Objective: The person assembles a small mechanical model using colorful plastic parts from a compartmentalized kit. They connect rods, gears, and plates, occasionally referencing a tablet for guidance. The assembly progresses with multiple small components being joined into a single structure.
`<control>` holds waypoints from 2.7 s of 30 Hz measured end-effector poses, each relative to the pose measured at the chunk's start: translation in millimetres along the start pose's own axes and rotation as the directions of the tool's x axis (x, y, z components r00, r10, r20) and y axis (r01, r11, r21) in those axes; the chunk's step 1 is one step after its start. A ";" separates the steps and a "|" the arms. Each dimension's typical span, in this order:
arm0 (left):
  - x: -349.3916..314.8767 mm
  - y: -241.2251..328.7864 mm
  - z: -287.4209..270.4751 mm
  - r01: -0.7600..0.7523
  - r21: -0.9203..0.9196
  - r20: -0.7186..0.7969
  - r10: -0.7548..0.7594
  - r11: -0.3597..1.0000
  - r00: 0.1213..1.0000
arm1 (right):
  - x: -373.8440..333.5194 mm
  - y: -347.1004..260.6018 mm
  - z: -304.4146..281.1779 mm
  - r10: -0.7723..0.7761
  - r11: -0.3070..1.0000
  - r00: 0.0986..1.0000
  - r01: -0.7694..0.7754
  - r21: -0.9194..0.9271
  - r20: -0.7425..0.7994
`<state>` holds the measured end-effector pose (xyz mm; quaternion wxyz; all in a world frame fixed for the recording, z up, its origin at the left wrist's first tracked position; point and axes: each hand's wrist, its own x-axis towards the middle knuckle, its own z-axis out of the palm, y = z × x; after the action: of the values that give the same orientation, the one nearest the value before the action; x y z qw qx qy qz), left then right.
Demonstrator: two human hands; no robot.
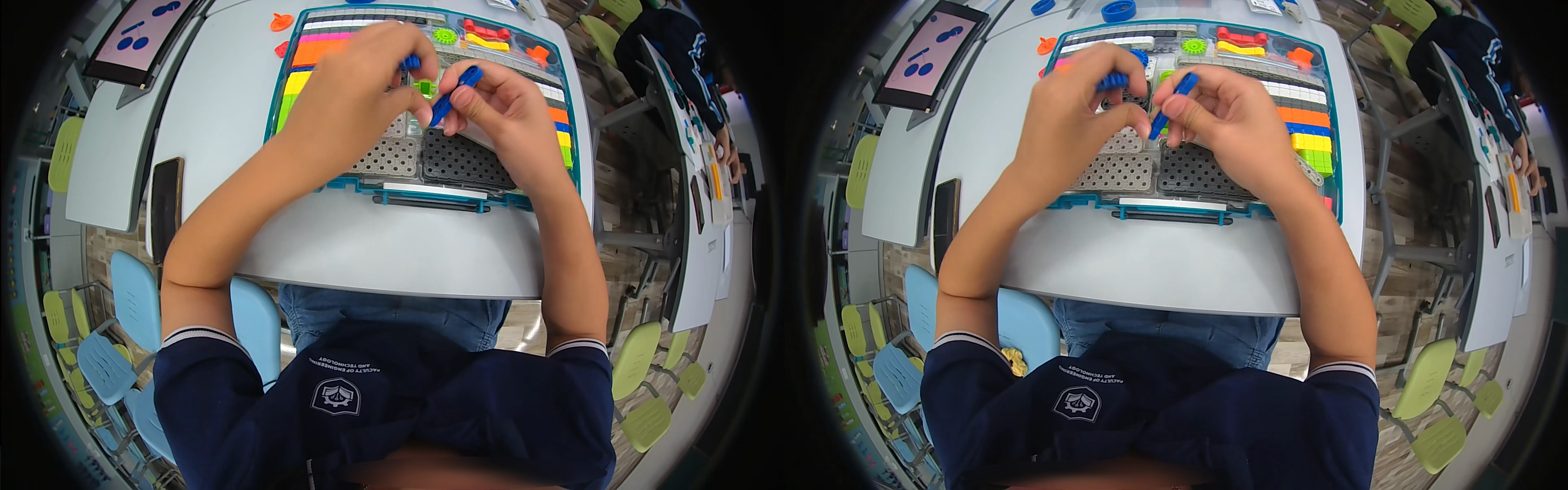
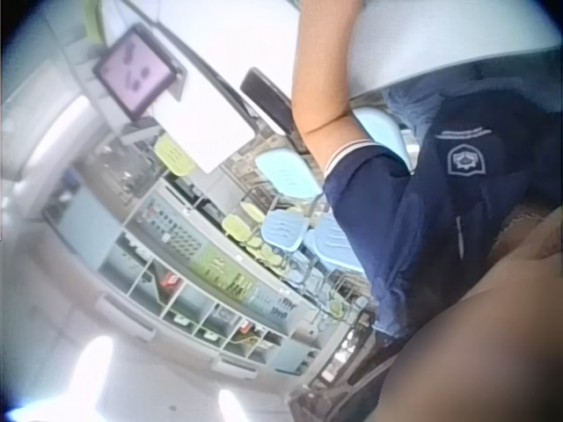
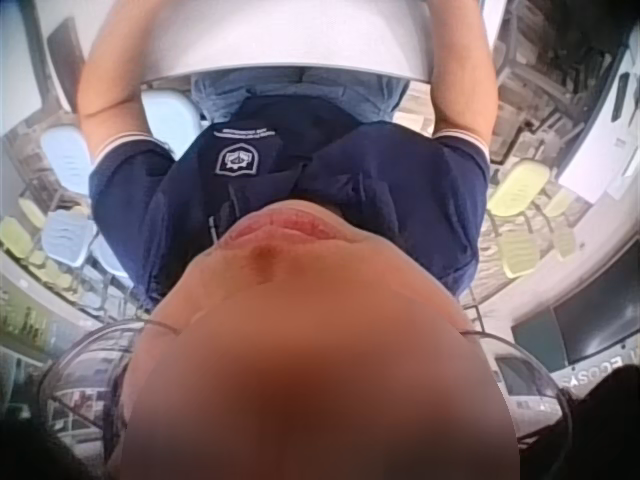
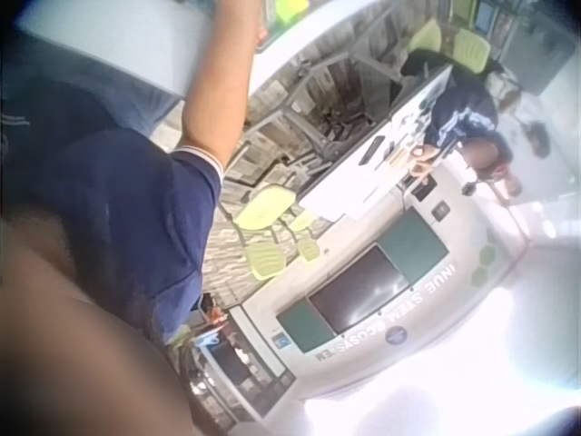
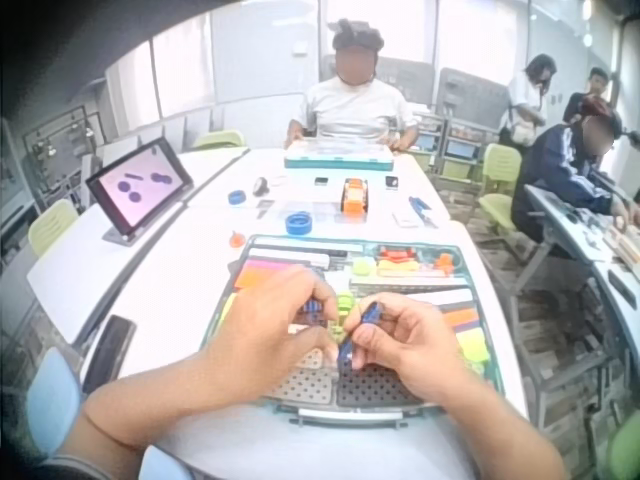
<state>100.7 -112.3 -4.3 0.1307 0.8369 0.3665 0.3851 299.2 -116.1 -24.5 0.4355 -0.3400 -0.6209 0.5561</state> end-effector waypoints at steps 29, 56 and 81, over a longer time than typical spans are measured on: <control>4.1 -8.0 9.1 0.238 -0.660 0.096 -0.235 0.713 0.967 | -1.3 -4.1 -0.5 0.034 0.999 0.967 -0.028 0.026 -0.253; 6.7 -5.3 2.5 0.293 -0.646 0.097 -0.305 0.705 0.947 | -1.0 -12.7 -7.1 0.105 0.973 0.991 -0.084 0.214 -0.089; 5.9 -15.9 10.3 0.313 -0.689 0.124 -0.319 0.654 0.940 | 2.5 -8.2 -12.9 0.104 0.990 0.988 -0.092 0.108 -0.111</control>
<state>102.7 -96.3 -15.9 0.5005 0.6466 0.3336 0.4692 310.6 -110.0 -16.0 0.4600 -0.3790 -0.5477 0.5872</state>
